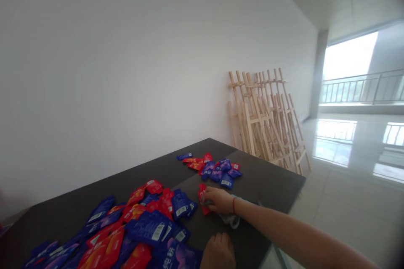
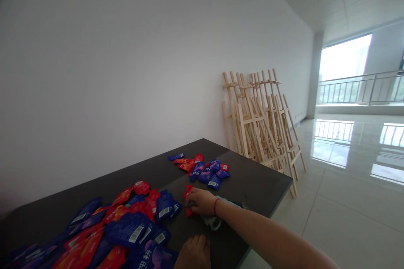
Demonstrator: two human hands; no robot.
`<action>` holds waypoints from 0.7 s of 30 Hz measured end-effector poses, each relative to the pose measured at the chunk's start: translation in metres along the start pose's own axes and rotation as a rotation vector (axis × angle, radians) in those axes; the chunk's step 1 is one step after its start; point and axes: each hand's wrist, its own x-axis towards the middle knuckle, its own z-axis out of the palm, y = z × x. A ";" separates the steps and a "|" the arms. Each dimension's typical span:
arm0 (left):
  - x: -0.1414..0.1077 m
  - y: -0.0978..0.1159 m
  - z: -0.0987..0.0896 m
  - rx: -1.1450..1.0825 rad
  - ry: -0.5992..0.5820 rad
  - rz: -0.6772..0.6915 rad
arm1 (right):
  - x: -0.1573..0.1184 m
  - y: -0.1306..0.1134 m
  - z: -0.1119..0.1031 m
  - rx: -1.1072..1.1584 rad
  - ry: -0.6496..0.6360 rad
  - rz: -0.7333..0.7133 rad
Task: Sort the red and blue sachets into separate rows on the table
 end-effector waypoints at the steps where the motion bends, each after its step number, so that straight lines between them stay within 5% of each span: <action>1: 0.003 0.000 -0.005 -0.011 -0.076 -0.003 | 0.001 0.001 0.001 0.025 0.011 0.002; 5: 0.014 -0.010 -0.033 -0.065 -0.325 -0.035 | 0.000 0.007 0.000 0.137 0.026 -0.030; 10: 0.023 -0.040 -0.054 -0.001 -0.224 -0.201 | -0.002 0.014 -0.001 0.260 0.019 -0.082; 14: 0.037 -0.055 -0.042 0.159 -0.238 -0.225 | 0.000 0.019 0.000 0.310 0.009 -0.102; 21: 0.059 -0.049 -0.006 0.221 -0.262 -0.117 | 0.007 0.028 0.000 0.259 0.013 -0.016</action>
